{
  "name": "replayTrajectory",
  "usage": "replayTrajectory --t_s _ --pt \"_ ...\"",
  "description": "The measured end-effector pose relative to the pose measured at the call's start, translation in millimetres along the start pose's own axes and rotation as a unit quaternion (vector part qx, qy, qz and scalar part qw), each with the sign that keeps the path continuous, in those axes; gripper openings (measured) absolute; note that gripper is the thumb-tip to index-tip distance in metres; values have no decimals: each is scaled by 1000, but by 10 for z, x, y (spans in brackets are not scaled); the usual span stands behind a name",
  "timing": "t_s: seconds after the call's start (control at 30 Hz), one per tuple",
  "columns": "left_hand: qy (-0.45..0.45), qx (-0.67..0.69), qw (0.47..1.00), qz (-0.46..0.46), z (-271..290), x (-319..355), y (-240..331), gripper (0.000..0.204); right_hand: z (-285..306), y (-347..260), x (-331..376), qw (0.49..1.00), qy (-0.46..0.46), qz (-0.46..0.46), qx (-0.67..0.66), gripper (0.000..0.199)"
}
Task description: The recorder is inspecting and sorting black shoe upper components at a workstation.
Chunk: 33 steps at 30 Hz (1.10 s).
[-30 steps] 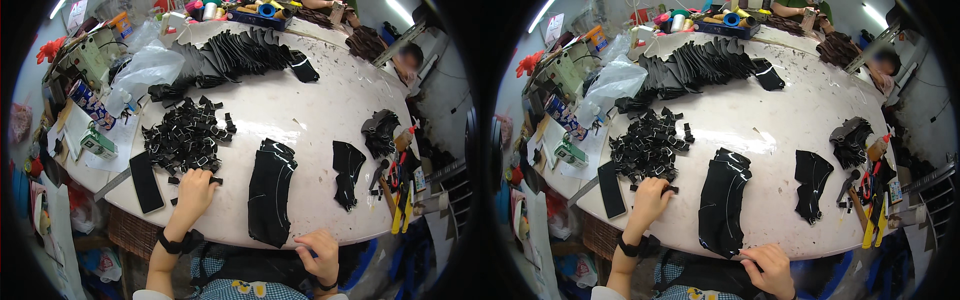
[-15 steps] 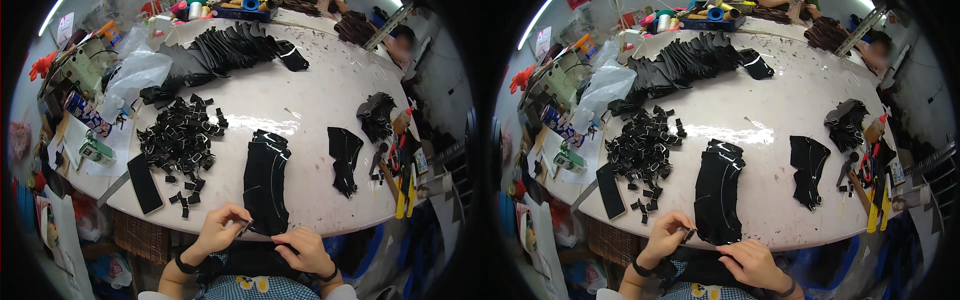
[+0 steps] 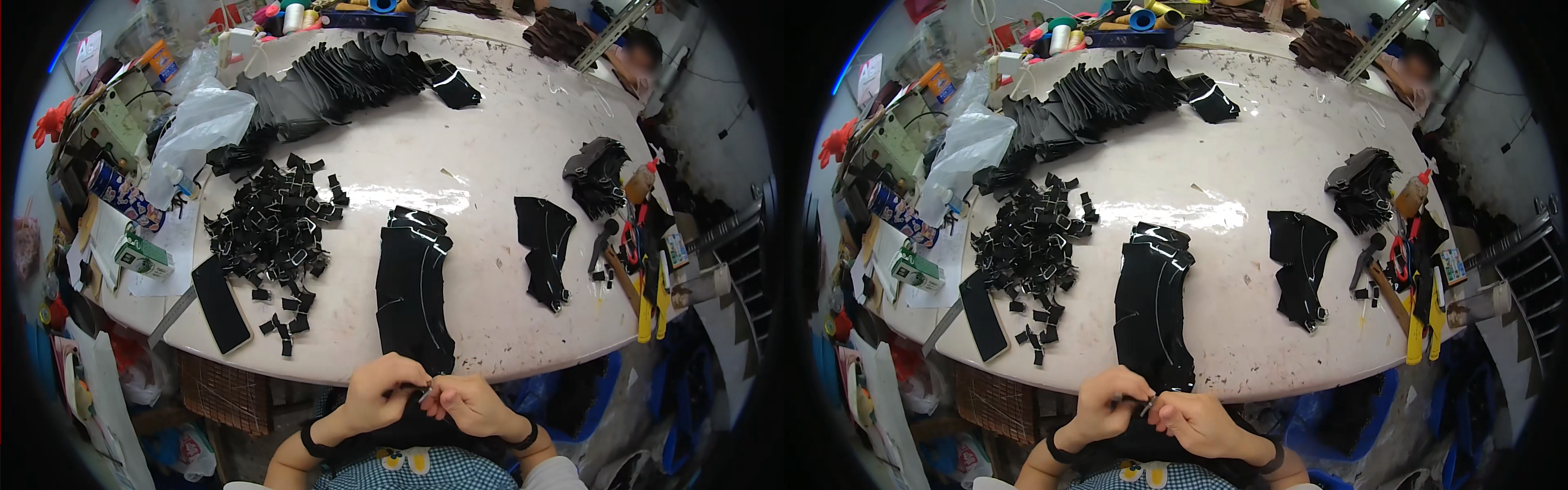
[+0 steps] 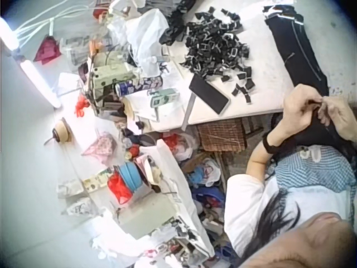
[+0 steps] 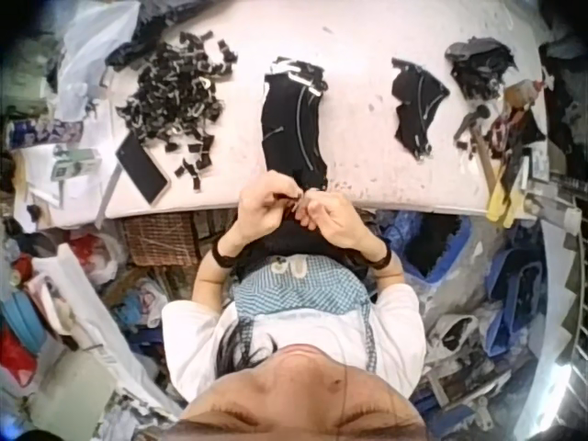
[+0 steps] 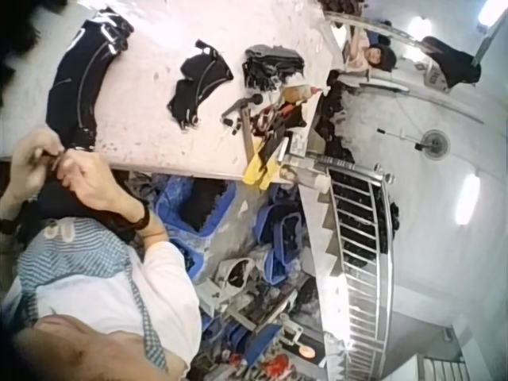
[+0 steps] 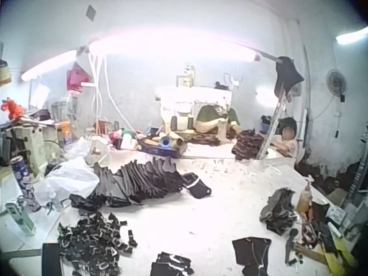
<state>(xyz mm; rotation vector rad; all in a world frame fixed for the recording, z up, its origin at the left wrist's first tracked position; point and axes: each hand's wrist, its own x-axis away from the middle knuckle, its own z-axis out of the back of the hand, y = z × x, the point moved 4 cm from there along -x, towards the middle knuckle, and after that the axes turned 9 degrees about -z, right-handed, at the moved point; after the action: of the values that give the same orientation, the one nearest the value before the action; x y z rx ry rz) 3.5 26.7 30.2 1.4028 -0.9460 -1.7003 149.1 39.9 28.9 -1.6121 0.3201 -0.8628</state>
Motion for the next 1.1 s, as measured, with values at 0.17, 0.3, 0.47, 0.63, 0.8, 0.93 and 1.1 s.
replayTrajectory --t_s 0.17,0.3,0.47,0.63,0.8,0.93,1.1 --pt "-20 -202 948 -245 -32 -33 186 27 -65 102 -34 984 -112 -57 -126 64" --pt "-33 -242 923 -299 -18 -21 257 24 -103 143 -74 963 -175 -1 -207 47" --pt "-38 -284 893 -348 8 -23 316 19 -93 209 -69 955 -131 -6 -264 24" --pt "-39 -298 881 -366 21 -17 338 16 6 140 17 974 -65 -20 -215 14" --pt "-48 -296 881 -367 15 -9 324 17 85 23 49 992 3 56 -113 14" --pt "-51 -204 934 -290 19 -39 268 24 121 -2 72 996 52 59 -48 15" --pt "-24 123 992 -14 45 -22 157 33 125 -48 74 994 75 71 -29 13"
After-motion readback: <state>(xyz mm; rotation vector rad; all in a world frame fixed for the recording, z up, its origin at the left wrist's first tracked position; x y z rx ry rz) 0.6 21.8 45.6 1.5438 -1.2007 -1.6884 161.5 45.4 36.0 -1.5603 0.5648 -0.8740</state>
